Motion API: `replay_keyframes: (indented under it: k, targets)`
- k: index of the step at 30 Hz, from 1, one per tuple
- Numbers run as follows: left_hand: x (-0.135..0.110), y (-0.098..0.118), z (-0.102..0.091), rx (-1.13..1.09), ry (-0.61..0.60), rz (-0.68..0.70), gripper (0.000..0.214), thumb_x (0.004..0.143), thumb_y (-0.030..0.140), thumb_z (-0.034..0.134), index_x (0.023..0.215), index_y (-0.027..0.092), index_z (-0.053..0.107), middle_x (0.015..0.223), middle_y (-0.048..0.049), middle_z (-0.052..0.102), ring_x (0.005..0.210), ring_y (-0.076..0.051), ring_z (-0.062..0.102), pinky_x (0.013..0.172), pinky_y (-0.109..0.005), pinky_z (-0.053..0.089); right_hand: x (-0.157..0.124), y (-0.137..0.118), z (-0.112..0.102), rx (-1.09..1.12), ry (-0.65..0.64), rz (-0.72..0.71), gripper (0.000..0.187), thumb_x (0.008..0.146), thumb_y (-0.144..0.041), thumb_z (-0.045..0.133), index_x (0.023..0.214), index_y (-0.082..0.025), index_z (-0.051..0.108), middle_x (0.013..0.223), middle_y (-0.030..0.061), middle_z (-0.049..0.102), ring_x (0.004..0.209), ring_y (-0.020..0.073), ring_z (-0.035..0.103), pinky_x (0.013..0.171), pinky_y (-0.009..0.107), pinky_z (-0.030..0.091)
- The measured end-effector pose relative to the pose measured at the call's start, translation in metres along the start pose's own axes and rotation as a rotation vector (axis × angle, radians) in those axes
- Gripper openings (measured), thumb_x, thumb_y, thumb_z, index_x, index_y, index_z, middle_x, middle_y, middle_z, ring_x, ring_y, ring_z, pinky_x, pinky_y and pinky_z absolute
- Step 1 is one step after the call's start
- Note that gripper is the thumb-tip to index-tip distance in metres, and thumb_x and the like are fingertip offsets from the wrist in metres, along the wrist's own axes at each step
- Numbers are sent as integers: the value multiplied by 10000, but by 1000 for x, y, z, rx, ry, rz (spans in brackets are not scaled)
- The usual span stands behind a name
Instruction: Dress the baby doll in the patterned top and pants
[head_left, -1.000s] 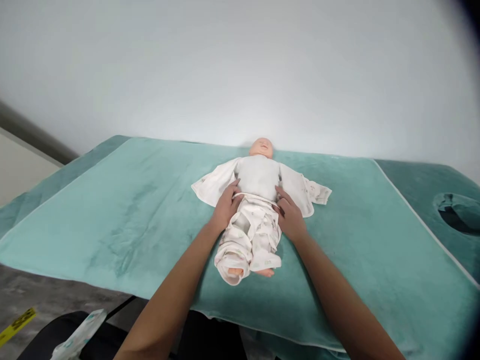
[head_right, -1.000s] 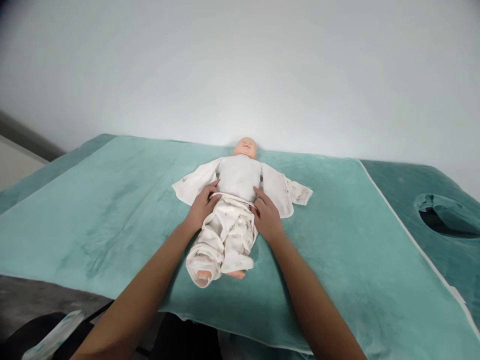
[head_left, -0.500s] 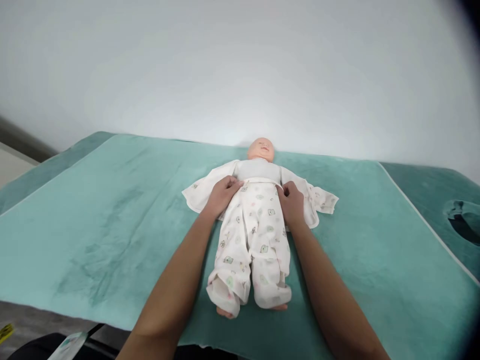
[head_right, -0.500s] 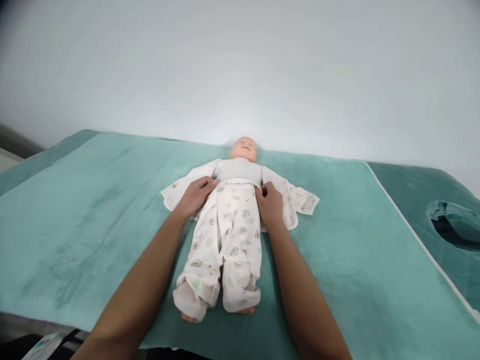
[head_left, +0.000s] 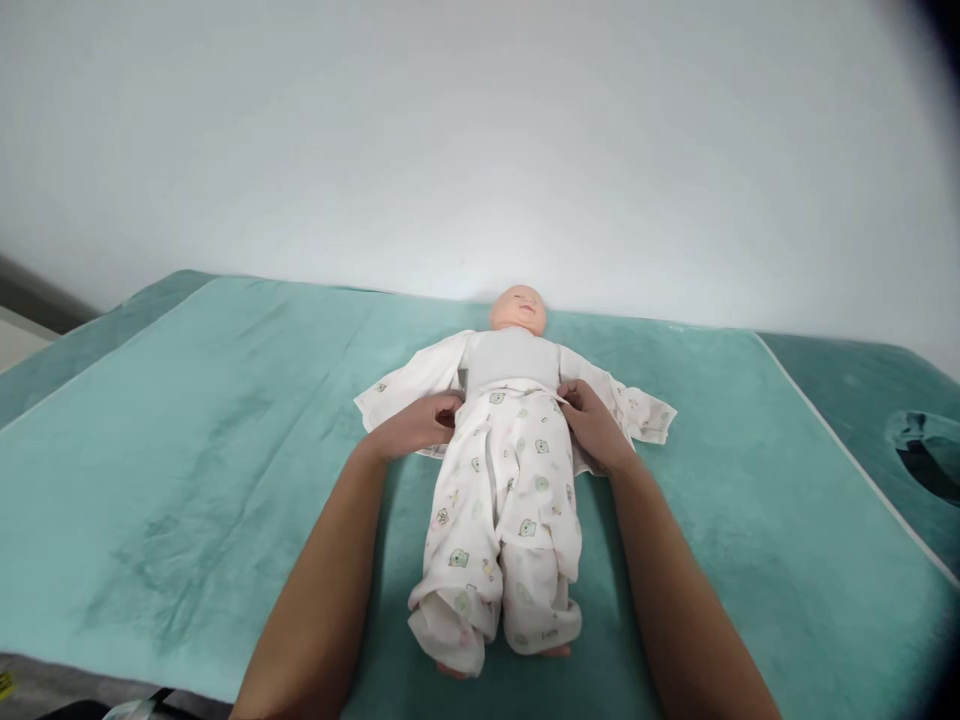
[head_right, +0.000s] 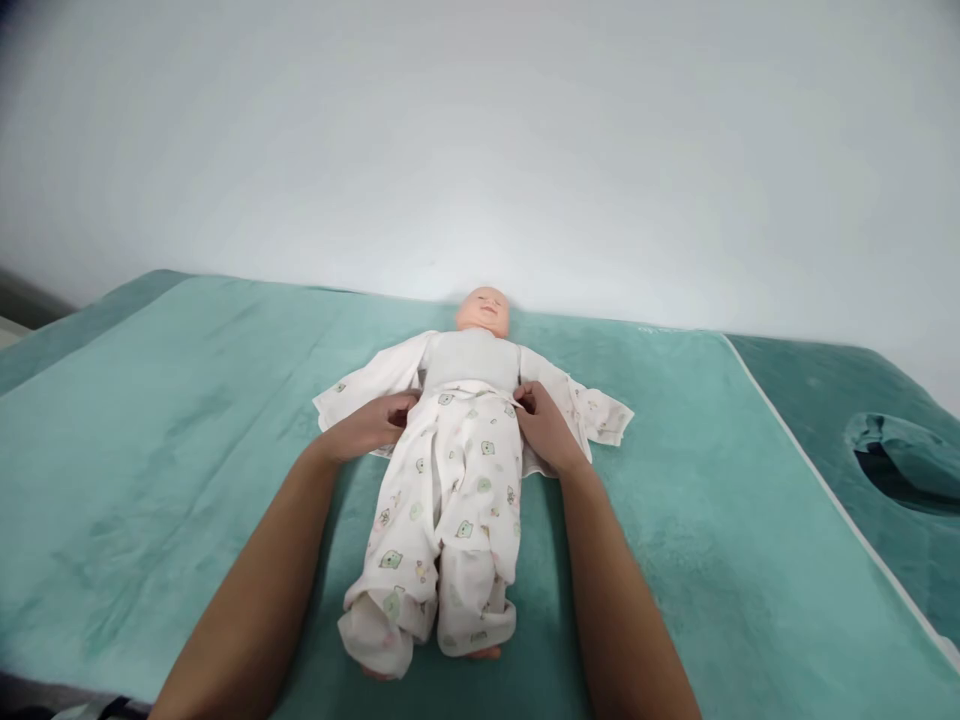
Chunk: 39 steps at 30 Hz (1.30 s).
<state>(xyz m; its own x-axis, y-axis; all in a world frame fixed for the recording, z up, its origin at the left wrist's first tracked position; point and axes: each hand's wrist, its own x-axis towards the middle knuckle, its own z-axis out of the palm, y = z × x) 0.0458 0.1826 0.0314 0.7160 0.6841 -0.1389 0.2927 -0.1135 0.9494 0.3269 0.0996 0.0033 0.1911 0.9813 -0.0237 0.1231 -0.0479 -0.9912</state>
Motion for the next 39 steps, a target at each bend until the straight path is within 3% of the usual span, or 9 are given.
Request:
replay_keyframes:
  k: [5,10,18,20,23,27,30,36,39]
  targets:
    - [7,-7,16,57,214,53,152,701,255,603,728,194,467,728,35,462,679,-125,424,593,-240,344,-2,1,-6,87,-125,-53,307,741,-277,612,998,-264,446,913,0,594,839,173,554,701,267,484]
    - [14,-11,24,28,391,106,222,699,193,537,680,207,317,676,48,345,646,-108,320,582,-235,274,-1,-2,-2,75,-118,-105,348,644,-197,512,971,-262,411,882,-1,576,831,178,541,647,250,448]
    - [23,-14,37,-99,634,210,158,650,110,481,769,205,439,752,29,448,707,-121,411,644,-242,329,10,15,-4,92,-77,-126,268,589,-184,463,849,-239,427,779,-17,533,705,155,488,591,241,378]
    - [21,-11,36,-159,613,205,194,658,128,506,836,205,501,796,17,497,745,-130,457,672,-245,364,11,17,-6,1,-42,-129,224,623,-194,470,844,-231,463,775,-9,550,717,164,497,609,253,396]
    - [17,-8,29,-308,427,159,227,681,186,565,908,199,567,826,4,551,751,-141,498,666,-250,390,8,16,-6,-180,84,-188,197,686,-198,493,876,-231,534,837,8,610,783,190,542,705,305,459]
    - [12,-10,18,-444,327,112,210,786,327,637,939,183,635,841,-11,584,748,-142,525,674,-258,403,2,8,-5,-405,232,-475,230,760,-157,515,952,-246,606,1154,69,648,1078,243,582,958,405,464]
    - [11,-11,14,-401,300,109,253,823,397,677,930,169,649,830,-7,568,749,-129,508,680,-247,388,-2,3,-6,-460,222,-616,247,832,-144,497,1005,-249,638,1219,84,652,1155,244,585,1021,422,445]
    - [7,-6,6,-211,150,151,271,805,399,729,865,167,601,833,0,533,773,-130,482,697,-249,367,-1,-1,-3,-307,200,-489,176,916,-296,561,993,-245,710,1068,48,726,1018,222,649,947,386,485]
    - [9,-4,8,-117,226,285,252,822,384,710,819,178,565,899,-19,549,827,-146,499,746,-265,392,0,-5,1,-275,218,-434,208,919,-370,578,970,-241,733,1056,45,733,976,217,646,914,370,483]
